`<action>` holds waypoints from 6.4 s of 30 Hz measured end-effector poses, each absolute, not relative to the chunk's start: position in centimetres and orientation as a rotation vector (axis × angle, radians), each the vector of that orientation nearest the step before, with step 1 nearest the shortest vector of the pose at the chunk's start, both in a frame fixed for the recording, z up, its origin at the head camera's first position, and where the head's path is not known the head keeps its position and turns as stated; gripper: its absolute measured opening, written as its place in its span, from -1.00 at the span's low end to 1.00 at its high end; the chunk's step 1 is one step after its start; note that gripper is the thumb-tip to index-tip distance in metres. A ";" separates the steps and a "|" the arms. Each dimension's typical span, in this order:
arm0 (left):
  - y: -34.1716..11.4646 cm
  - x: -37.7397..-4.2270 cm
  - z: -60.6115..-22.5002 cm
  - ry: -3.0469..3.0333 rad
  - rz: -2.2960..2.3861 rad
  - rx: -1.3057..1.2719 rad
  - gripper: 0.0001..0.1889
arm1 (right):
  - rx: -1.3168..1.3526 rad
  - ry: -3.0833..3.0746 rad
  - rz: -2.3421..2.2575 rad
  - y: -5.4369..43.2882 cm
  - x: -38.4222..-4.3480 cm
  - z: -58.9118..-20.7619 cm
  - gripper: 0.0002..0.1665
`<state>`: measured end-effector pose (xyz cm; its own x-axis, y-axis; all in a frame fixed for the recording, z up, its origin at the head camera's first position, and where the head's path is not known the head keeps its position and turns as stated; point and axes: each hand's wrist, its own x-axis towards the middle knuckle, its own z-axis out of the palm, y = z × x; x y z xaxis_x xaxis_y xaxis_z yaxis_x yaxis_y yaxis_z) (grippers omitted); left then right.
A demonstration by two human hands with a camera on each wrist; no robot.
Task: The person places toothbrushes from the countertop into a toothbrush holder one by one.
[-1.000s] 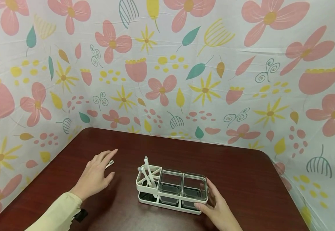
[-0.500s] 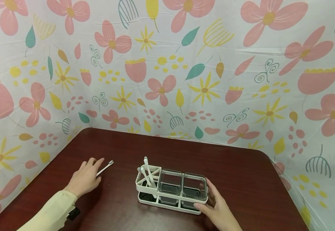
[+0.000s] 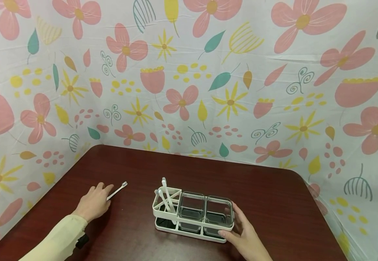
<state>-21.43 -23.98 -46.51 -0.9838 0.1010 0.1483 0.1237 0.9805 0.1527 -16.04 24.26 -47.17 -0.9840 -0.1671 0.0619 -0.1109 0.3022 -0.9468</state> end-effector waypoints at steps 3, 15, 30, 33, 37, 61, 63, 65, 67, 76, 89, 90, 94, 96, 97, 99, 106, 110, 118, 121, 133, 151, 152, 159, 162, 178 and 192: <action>-24.0 -21.7 -46.7 -3.003 -0.232 -0.156 -0.53 | -0.291 2.496 -1.823 24.3 -16.0 -47.3 0.04; -23.9 -22.3 -47.2 -3.043 -0.221 -0.149 -0.63 | -0.355 2.498 -1.853 24.3 -16.0 -47.5 0.02; -23.5 -22.4 -47.4 -3.018 -0.111 -0.172 -0.78 | -0.276 2.477 -1.834 24.2 -16.0 -47.3 0.04; -23.5 -22.4 -47.5 -3.003 -0.076 -0.190 -0.79 | -0.264 2.479 -1.823 24.2 -16.0 -47.3 0.04; -23.5 -22.4 -47.6 -2.987 -0.043 -0.213 -0.81 | -0.228 2.472 -1.805 24.3 -16.0 -47.3 0.05; -22.8 -22.3 -45.2 -2.825 -0.299 -0.330 -0.76 | -0.140 2.475 -1.720 24.5 -16.2 -47.0 0.08; -22.5 -22.3 -44.8 -2.810 -0.356 -0.332 -0.73 | -0.138 2.470 -1.723 24.5 -16.2 -47.0 0.08; -22.1 -22.2 -44.4 -2.805 -0.426 -0.323 -0.72 | -0.137 2.471 -1.715 24.5 -16.2 -47.0 0.08; -21.6 -22.0 -43.9 -2.803 -0.516 -0.307 -0.71 | -0.138 2.471 -1.709 24.5 -16.2 -47.0 0.08; -20.0 -21.2 -42.4 -2.745 -0.848 -0.247 -0.66 | -0.124 2.477 -1.679 24.5 -16.3 -47.1 0.08; -18.5 -20.0 -41.0 -2.534 -1.046 -0.280 -0.61 | -0.136 2.466 -1.731 24.4 -16.2 -47.1 0.07; -18.4 -20.0 -40.8 -2.510 -1.072 -0.287 -0.60 | -0.138 2.463 -1.739 24.4 -16.2 -47.1 0.07; -17.9 -19.7 -40.2 -2.433 -1.184 -0.310 -0.55 | -0.137 2.471 -1.737 24.3 -16.2 -47.1 0.07; -17.7 -19.6 -39.9 -2.405 -1.235 -0.324 -0.52 | -0.137 2.480 -1.726 24.3 -16.2 -47.1 0.08; -17.6 -19.6 -39.8 -2.391 -1.268 -0.328 -0.51 | -0.135 2.481 -1.717 24.3 -16.2 -47.1 0.08; -17.3 -19.5 -39.5 -2.359 -1.346 -0.340 -0.49 | -0.133 2.479 -1.707 24.3 -16.2 -47.1 0.08; -16.1 -19.0 -38.5 -2.238 -1.536 -0.369 -0.50 | -0.128 2.466 -1.719 24.3 -16.3 -47.2 0.08; -15.5 -18.9 -38.2 -2.165 -1.602 -0.382 -0.53 | -0.135 2.472 -1.721 24.3 -16.2 -47.1 0.08; -14.3 -18.4 -38.2 -2.030 -1.688 -0.403 -0.58 | -0.138 2.467 -1.737 24.3 -16.2 -47.2 0.08; -13.9 -18.2 -38.0 -2.006 -1.712 -0.407 -0.62 | -0.139 2.472 -1.731 24.3 -16.2 -47.3 0.08; -12.5 -17.5 -37.6 -1.870 -1.800 -0.486 -0.73 | -0.131 2.480 -1.723 24.3 -16.2 -47.3 0.08; -11.5 -17.0 -37.9 -1.755 -1.802 -0.660 -0.81 | -0.170 2.512 -1.727 24.4 -16.1 -47.3 0.07; -11.4 -17.0 -37.9 -1.759 -1.800 -0.661 -0.81 | -0.175 2.510 -1.732 24.4 -16.1 -47.4 0.07; -11.1 -16.9 -38.7 -1.814 -1.756 -0.719 -0.78 | -0.198 2.502 -1.762 24.4 -16.1 -47.4 0.06; -10.9 -16.9 -39.0 -1.837 -1.683 -0.768 -0.77 | -0.192 2.503 -1.760 24.3 -16.1 -47.4 0.05; -9.9 -17.6 -40.3 -1.978 -1.460 -0.805 -0.83 | -0.171 2.486 -1.767 24.4 -16.2 -47.5 0.05; -9.7 -18.0 -41.7 -2.142 -1.360 -0.707 -0.82 | -0.153 2.489 -1.748 24.3 -16.1 -47.3 0.05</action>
<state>-18.01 -9.65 -41.74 -0.7387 0.1577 0.6553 0.6601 0.3654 0.6563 -16.06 24.28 -47.25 -0.9903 -0.1372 -0.0211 -0.0266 0.3374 -0.9410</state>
